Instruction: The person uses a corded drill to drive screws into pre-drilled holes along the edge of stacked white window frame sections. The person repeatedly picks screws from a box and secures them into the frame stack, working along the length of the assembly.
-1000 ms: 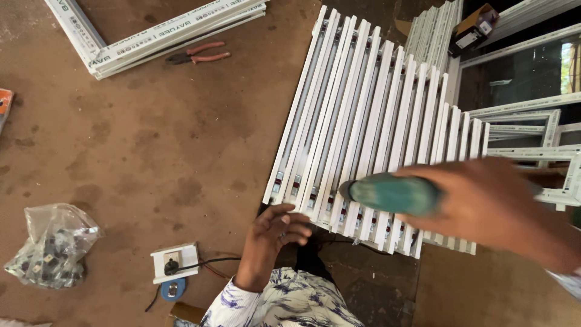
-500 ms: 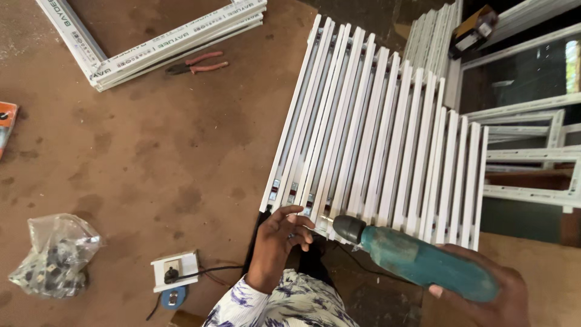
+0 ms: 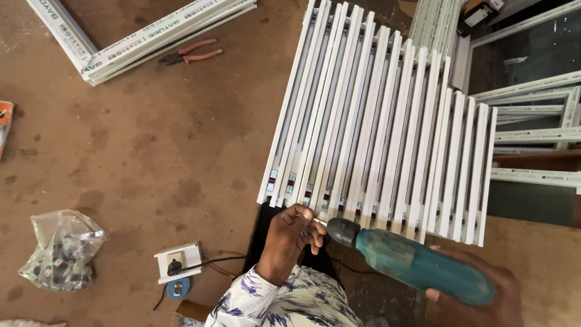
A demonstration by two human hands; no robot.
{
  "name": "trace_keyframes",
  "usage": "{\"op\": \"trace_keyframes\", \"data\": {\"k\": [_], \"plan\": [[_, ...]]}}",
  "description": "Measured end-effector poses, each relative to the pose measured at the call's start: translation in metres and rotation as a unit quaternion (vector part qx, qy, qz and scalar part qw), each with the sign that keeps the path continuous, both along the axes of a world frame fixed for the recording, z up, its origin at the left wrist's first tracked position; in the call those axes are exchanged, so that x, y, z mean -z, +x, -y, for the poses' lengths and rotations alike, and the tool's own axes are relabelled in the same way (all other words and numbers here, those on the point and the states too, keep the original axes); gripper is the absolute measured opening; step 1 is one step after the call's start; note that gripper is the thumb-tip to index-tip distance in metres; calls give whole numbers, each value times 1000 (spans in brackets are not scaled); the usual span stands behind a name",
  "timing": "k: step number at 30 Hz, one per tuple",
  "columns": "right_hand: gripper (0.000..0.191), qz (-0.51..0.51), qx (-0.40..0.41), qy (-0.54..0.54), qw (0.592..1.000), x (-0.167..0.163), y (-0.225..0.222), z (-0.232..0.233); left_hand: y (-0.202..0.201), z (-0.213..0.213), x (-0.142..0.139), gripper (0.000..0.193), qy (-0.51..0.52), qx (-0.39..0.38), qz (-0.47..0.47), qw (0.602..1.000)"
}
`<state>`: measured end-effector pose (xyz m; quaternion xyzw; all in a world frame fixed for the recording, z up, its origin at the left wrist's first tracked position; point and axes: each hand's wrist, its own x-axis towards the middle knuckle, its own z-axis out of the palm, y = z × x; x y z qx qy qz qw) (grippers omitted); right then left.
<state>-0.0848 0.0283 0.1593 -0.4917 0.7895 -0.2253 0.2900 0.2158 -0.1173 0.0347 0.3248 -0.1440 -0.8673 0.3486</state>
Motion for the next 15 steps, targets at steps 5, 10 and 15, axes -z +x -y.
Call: {"op": "trace_keyframes", "data": {"k": [5,10,15], "plan": [[66,-25,-20,24,999,-11,5,15,1,12,-1,26,-29,68,98,992],[67,-115,-92,11,989,-31,8,47,-11,43,17,20,-100,168,198,961],[72,-147,-133,83,977,-54,23,83,-28,60,40,30,-301,167,239,908]]}}
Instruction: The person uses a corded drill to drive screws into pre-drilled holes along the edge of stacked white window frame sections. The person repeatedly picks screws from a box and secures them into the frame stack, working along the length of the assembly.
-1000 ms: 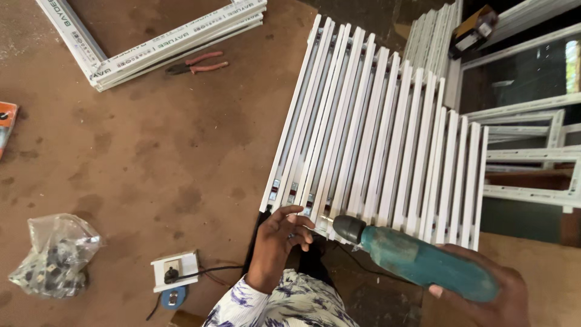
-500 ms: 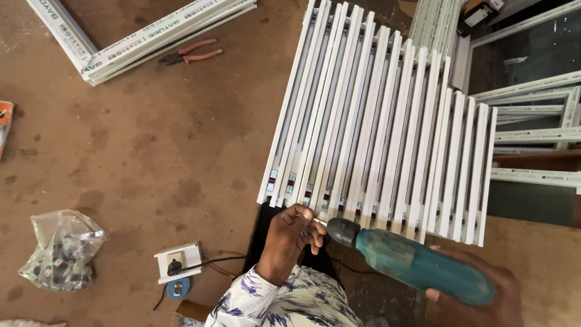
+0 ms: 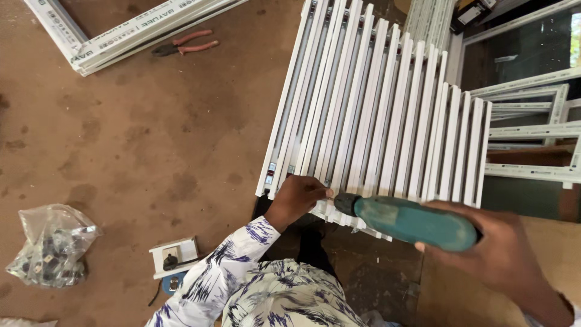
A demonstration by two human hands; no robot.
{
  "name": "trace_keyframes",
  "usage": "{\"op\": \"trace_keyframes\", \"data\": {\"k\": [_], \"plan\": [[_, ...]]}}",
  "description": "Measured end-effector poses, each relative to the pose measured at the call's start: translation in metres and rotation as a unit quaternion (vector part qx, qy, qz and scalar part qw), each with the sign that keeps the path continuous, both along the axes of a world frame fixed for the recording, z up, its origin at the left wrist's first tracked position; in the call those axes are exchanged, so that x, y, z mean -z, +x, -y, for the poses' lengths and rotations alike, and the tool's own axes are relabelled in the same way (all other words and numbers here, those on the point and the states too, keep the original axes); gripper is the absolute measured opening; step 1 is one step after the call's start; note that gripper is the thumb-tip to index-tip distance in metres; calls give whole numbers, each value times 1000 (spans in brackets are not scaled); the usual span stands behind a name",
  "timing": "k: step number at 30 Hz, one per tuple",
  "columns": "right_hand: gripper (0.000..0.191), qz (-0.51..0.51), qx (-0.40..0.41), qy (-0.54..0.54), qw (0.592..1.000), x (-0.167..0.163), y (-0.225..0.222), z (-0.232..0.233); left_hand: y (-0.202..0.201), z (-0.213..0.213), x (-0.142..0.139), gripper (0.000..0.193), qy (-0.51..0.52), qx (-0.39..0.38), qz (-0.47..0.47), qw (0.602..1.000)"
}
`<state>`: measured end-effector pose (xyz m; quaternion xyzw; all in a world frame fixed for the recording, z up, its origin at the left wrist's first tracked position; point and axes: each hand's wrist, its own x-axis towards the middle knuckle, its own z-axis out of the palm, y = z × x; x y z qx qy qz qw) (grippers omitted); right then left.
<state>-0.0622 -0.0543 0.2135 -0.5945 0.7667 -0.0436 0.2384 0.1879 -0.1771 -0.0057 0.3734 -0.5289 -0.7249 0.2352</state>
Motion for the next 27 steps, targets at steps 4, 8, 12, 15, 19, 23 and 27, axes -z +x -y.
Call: {"op": "trace_keyframes", "data": {"k": [4,8,12,15,19,23,27], "plan": [[70,-91,-35,87,991,-16,18,29,-8,4,14,53,-191,53,107,974],[69,-110,-99,86,985,-26,42,52,-14,3,28,46,-340,100,133,926],[70,-129,-146,78,978,-28,58,66,-19,1,41,42,-329,140,177,917],[71,-144,-172,85,971,-28,60,70,-18,0,49,36,-441,81,110,887],[72,-190,-186,146,953,-26,62,73,-20,0,53,38,-490,69,110,862],[71,-119,-198,139,963,-27,74,80,-22,4,51,33,-384,84,143,908],[68,-112,-275,82,951,-31,80,87,-10,11,36,25,-94,-48,107,989]]}}
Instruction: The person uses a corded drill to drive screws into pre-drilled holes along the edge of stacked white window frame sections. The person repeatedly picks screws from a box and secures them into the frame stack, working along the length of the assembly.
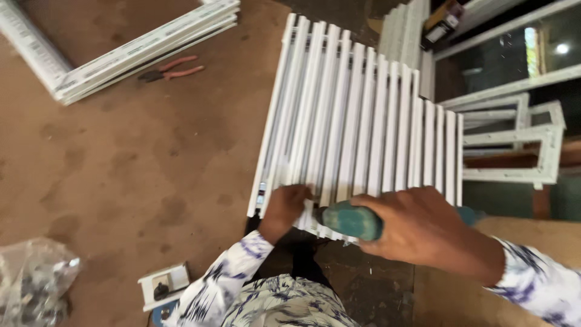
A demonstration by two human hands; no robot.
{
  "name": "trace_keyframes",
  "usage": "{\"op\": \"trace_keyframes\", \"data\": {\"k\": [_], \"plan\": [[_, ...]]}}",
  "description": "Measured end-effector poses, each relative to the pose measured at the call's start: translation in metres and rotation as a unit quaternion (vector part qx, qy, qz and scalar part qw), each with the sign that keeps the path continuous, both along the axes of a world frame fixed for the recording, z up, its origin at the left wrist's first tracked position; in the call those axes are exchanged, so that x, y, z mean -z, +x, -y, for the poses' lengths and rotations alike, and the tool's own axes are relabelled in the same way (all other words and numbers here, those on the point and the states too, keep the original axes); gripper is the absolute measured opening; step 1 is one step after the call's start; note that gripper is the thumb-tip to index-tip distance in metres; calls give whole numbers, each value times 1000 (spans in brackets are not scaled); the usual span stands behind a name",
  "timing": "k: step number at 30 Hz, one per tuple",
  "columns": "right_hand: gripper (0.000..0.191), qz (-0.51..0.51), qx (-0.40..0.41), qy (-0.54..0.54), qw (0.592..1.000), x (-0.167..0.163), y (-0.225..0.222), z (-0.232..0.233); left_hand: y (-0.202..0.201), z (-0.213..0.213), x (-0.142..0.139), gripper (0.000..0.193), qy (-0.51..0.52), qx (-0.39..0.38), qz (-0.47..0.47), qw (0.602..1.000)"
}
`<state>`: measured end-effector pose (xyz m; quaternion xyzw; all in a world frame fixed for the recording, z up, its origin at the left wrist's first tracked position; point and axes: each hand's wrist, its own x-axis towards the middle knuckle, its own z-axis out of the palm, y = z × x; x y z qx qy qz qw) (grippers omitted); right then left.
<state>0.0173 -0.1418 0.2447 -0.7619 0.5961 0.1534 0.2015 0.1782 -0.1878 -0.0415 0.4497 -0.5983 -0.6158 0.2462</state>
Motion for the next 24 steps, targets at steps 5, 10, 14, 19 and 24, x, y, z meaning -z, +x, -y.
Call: {"op": "trace_keyframes", "data": {"k": [5,10,14,19,24], "plan": [[72,31,-58,-6,998,4,-6,0,19,-19,-25,27,78,-133,-188,970],[77,-64,-72,57,994,16,3,2,47,-40,-42,20,215,-195,-252,923],[67,-53,-106,58,991,10,13,8,62,-46,-51,29,191,-196,-292,917],[67,-105,-90,141,980,10,21,18,62,-48,-45,33,214,-187,-295,912],[73,-135,-93,138,977,11,16,21,58,-55,-39,33,220,-184,-312,906]]}}
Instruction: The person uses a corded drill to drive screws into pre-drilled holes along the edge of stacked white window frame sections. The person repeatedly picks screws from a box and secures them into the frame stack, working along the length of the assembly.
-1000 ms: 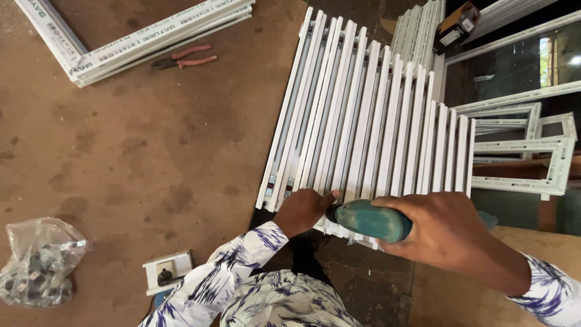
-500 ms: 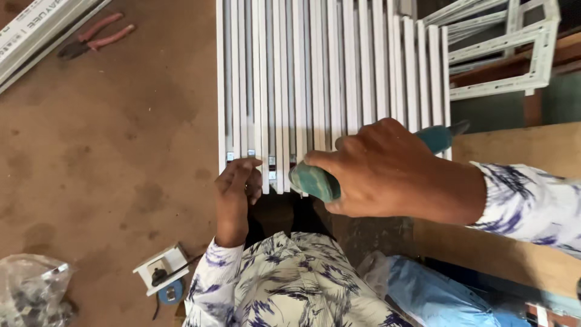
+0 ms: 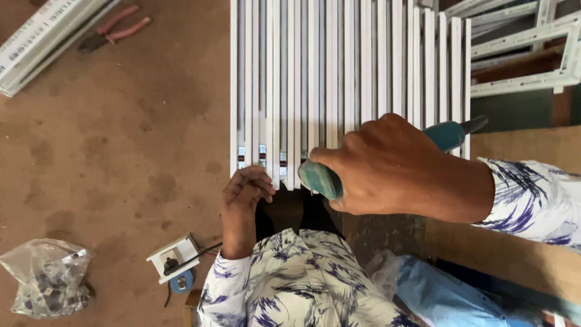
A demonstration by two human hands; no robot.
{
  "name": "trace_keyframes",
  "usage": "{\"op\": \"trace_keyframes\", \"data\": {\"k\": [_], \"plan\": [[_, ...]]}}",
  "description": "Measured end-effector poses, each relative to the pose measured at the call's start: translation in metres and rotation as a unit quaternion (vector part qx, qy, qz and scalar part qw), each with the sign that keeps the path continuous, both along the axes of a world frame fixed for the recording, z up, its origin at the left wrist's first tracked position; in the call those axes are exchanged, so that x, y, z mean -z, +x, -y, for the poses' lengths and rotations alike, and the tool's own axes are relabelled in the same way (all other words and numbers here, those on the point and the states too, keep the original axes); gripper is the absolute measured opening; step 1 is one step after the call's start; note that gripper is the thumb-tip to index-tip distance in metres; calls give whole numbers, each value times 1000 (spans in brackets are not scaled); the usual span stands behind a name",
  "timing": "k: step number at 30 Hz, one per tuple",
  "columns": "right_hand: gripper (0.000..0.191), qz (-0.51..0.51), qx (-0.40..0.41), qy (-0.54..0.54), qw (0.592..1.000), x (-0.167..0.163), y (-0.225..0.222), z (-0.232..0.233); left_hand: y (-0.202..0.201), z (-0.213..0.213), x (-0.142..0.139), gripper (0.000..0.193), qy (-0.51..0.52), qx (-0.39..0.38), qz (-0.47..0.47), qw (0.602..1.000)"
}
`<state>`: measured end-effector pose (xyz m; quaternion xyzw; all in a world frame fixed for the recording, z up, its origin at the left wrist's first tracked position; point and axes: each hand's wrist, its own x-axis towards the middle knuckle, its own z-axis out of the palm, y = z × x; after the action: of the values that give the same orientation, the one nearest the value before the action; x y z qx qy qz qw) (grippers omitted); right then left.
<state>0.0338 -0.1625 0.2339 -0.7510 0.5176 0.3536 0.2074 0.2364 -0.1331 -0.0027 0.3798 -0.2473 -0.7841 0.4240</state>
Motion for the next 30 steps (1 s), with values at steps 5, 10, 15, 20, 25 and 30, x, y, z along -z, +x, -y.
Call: {"op": "trace_keyframes", "data": {"k": [5,10,15,20,25,30], "plan": [[74,113,-23,-85,990,2,-4,-5,-1,-2,-2,36,-1,2,-3,1000],[72,84,25,-48,995,9,-10,-8,-1,1,-3,39,3,15,-21,1000],[55,109,-19,-71,991,10,-8,-8,-2,2,-11,37,-23,20,-15,999],[69,81,-8,-54,995,1,-7,-3,10,1,-19,28,-47,16,-29,998],[68,-43,-7,8,999,1,-2,0,18,4,-24,33,-68,-12,-5,998],[59,46,-98,-82,991,4,-1,4,11,-1,-27,29,-43,-22,-6,999]]}}
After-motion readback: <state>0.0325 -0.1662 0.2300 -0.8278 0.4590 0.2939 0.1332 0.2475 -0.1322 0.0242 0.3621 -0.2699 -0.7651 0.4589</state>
